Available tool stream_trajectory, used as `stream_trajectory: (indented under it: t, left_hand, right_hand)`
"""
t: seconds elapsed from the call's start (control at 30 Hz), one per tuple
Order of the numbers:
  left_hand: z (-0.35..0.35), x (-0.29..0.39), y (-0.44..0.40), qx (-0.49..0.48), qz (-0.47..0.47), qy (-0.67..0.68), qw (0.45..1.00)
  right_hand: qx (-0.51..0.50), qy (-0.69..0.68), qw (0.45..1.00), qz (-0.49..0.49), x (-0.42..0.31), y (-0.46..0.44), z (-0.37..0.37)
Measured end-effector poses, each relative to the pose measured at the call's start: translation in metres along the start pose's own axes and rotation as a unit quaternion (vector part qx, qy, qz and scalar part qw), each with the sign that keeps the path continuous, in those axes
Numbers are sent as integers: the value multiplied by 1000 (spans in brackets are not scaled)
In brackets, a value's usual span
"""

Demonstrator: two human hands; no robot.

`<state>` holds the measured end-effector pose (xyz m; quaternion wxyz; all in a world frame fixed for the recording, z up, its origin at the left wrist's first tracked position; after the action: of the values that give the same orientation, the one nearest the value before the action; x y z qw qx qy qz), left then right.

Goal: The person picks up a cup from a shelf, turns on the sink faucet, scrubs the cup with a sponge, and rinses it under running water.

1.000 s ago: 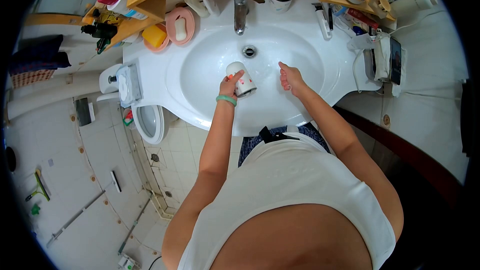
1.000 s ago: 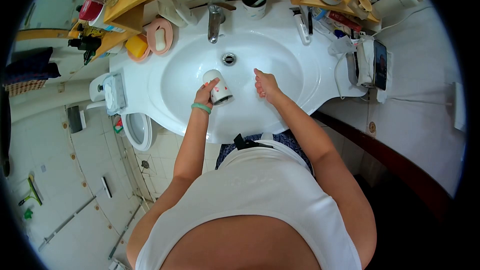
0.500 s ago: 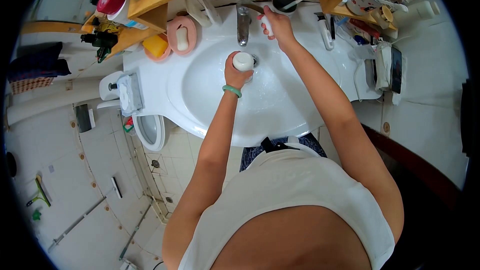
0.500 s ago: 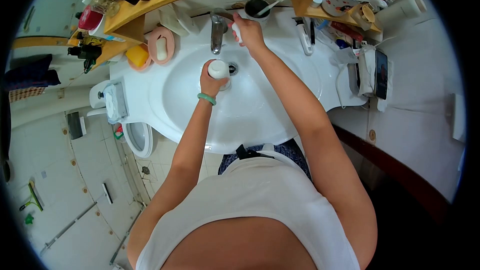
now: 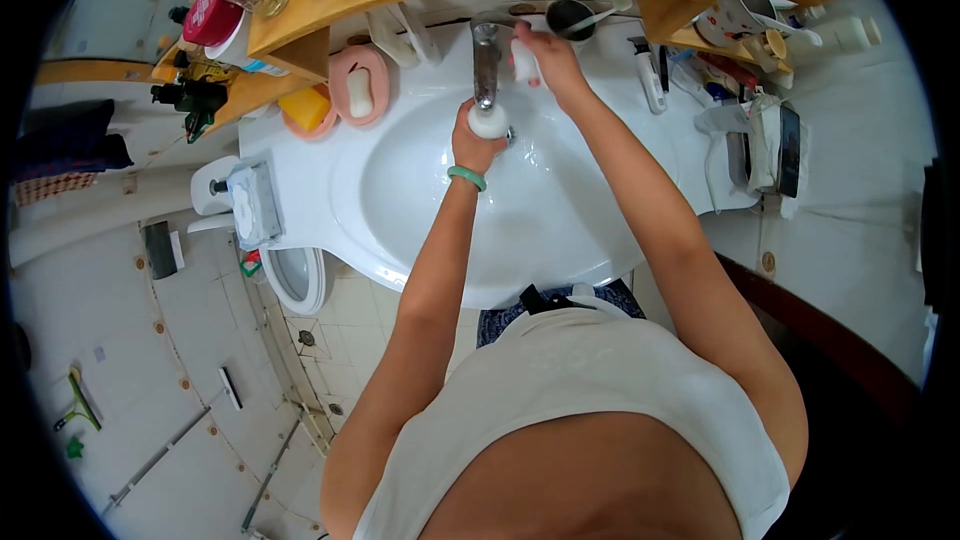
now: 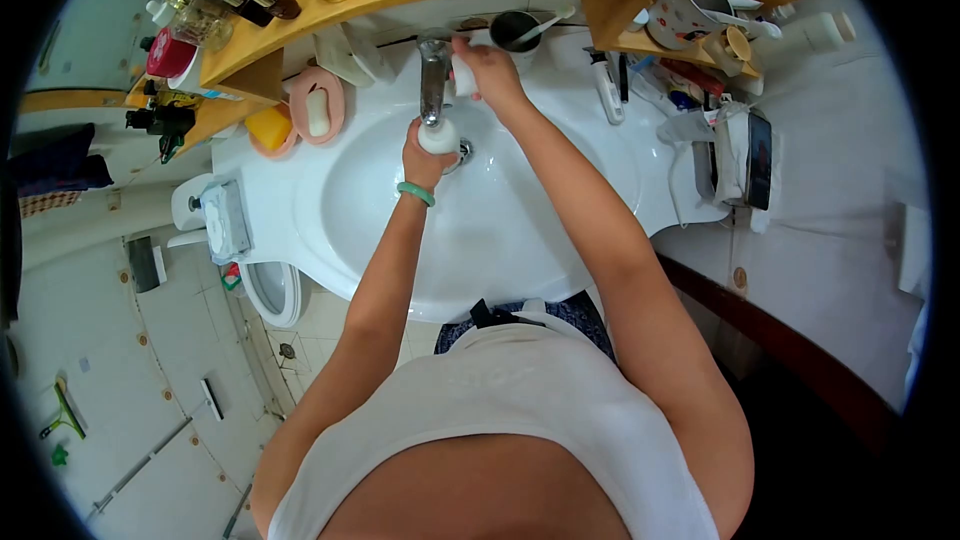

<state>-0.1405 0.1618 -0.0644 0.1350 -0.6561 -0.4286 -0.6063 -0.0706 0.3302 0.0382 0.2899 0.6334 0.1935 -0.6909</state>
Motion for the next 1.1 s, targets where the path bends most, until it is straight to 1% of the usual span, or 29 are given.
stream_trajectory:
  t: [0.03, 0.1, 0.17, 0.2, 0.23, 0.27, 0.3, 0.33, 0.37, 0.4, 0.43, 0.47, 0.5, 0.53, 0.57, 0.6, 0.63, 0.7, 0.73, 0.8, 0.83, 0.9, 0.93, 1.0, 1.03, 1.07, 1.1]
  left_hand:
    - [-1, -3, -2, 5, 4, -1, 1000]
    - [-3, -1, 0, 7, -5, 11, 1000]
    - [-6, -1, 3, 8, -17, 24, 1000]
    - [-7, -2, 5, 11, -16, -22, 1000]
    - [-8, -2, 5, 15, -14, -68, 997]
    - [-8, -5, 4, 17, -15, -68, 997]
    - [-8, -12, 3, -11, -39, -13, 999]
    - [-7, -18, 2, -38, -63, 42, 996]
    - [-7, -25, 2, -66, -86, 97, 989]
    - [-8, -30, 0, -69, -99, 94, 988]
    - [-9, -25, 0, -69, -98, 94, 988]
    - [-10, -20, 2, -48, -81, 74, 993]
    - [-12, -16, 6, -27, -66, 54, 996]
    - [-12, -14, 6, -26, -67, 56, 996]
    - [-14, -12, 7, -15, -63, 51, 997]
    - [-16, -10, 8, -4, -61, 45, 997]
    - [-15, -6, 10, -3, -63, 46, 997]
    - [-15, 2, 15, 45, -83, -78, 992]
    - [-14, 7, 17, 46, -84, -78, 992]
    - [-12, 14, 27, 39, -75, -102, 991]
    - [-12, 12, 30, 38, -76, -102, 991]
    - [-11, 8, 33, 33, -31, -68, 997]
    - [-10, 3, 33, 32, -32, -68, 997]
    - [-10, -5, 29, 21, -31, 90, 995]
    - [-14, 0, 26, 19, -31, 89, 995]
    - [-16, 2, 23, -41, -104, 131, 985]
    - [-17, 2, 22, -98, -176, 173, 964]
  right_hand:
    - [-14, 8, 1000, -18, 12, 8, -3]
    - [48, 34, 991, -119, 77, 28, -13]
    - [7, -18, 1000, -6, 75, 61, -4]
    - [6, -18, 1000, -5, 80, 67, -1]
    - [-16, -21, 1000, 17, 89, 70, 4]
    - [-38, -23, 998, 40, 95, 72, 9]
    - [-39, -24, 998, 41, 96, 73, 16]
    - [-24, 96, 995, 13, 95, 73, 21]
    - [-9, 214, 977, -16, 92, 73, 24]
    - [51, 331, 902, -272, 103, 70, 28]
    - [51, 330, 902, -273, 113, 66, 32]
    - [47, 272, 919, -282, 123, 62, 34]
    - [44, 244, 926, -286, 121, 63, 37]
    - [41, 215, 932, -289, 112, 64, 42]
    - [16, 162, 967, -195, 108, 65, 44]
    - [-8, 106, 990, -98, 100, 66, 49]
    - [-8, 107, 990, -97, 91, 66, 51]
    - [11, 233, 968, -89, 80, 63, 54]
    - [10, 233, 968, -89, 82, 59, 54]
    - [42, 327, 938, -107, 90, 54, 48]
    - [43, 327, 938, -106, 97, 53, 45]
    - [73, 347, 923, -148, 100, 51, 39]
    - [73, 348, 923, -147, 100, 53, 35]
    - [105, 294, 948, -67, 104, 55, 24]
    - [108, 293, 948, -67, 117, 57, 16]
    - [136, 162, 977, -24, 143, 60, 8]
    - [158, 27, 987, 18, 144, 63, 7]
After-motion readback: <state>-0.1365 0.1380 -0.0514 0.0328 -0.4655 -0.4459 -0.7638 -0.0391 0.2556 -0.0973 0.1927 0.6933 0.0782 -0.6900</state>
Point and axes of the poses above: each hand's wrist, its own y-axis away from the middle knuckle, its own z-axis out of the palm, x = y × z, the point moved 3 cm from there along -y, towards the middle knuckle, and after that the axes turned 15 degrees about -z, right-handed, at the moved point
